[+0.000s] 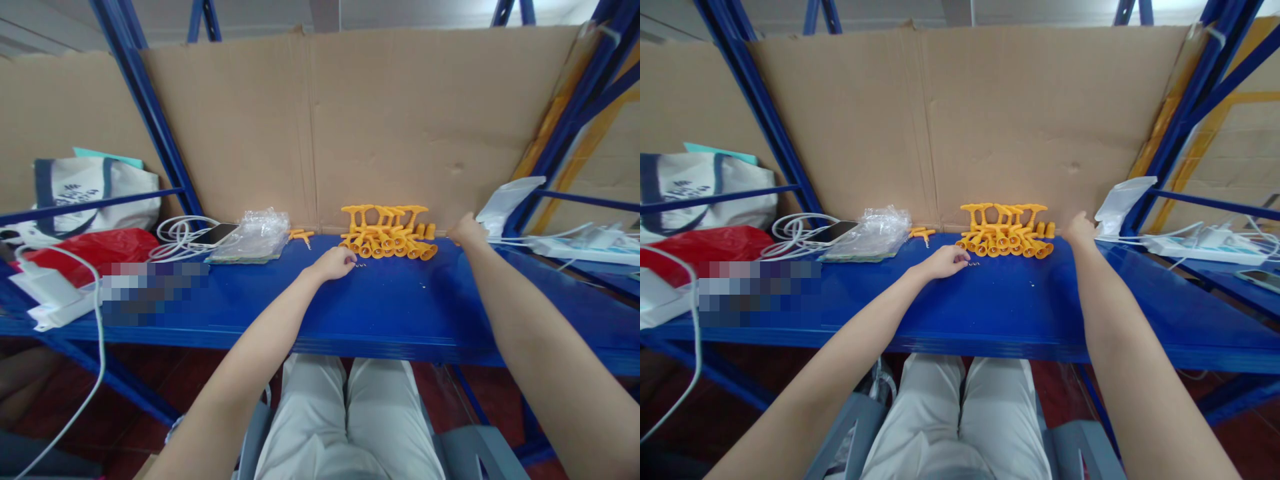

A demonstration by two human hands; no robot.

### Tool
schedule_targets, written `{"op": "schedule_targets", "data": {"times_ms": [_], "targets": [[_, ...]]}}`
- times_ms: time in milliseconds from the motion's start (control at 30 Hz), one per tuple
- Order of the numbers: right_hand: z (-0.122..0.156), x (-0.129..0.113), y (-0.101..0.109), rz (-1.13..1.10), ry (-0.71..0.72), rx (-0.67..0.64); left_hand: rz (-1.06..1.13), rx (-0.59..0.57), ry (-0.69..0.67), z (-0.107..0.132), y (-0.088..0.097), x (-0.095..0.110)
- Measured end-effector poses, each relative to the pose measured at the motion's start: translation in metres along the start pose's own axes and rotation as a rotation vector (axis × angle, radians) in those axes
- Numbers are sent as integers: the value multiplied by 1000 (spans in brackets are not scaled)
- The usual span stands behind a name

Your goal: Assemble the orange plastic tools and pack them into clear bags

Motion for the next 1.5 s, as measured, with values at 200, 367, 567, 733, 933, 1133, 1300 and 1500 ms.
{"op": "schedule_targets", "data": {"times_ms": [200, 367, 567, 733, 933, 1133, 1300, 1500], "targets": [[22, -9, 14, -255, 95, 105, -40, 0, 12, 0, 3, 1], [23, 13, -10, -323, 214, 84, -109, 45, 24, 1, 8, 1], [5, 24, -15, -269, 215, 120, -236, -25, 215, 11, 25, 1], [10, 19, -12, -264, 272, 168, -127, -269, 399, 21, 36, 2], [22, 15, -6, -239, 242, 112, -55, -295, 365, 20, 31, 4], [58, -9, -13, -198, 634, -71, -91, -132, 278, 15, 26, -5], [93, -28, -38, -252, 917, -309, -104, -94, 281, 14, 20, -13], [95, -29, -58, -197, 975, -303, -98, -89, 277, 13, 16, -16]]}}
Point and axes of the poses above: each hand's wrist, its own z-axis away from the middle knuckle, its own y-axis out of the back of the hand, x = y × z, the point moved 2 cm from there along -z, towards the middle knuckle, and after that the axes turned 13 degrees about -y, right-handed, at the moved point
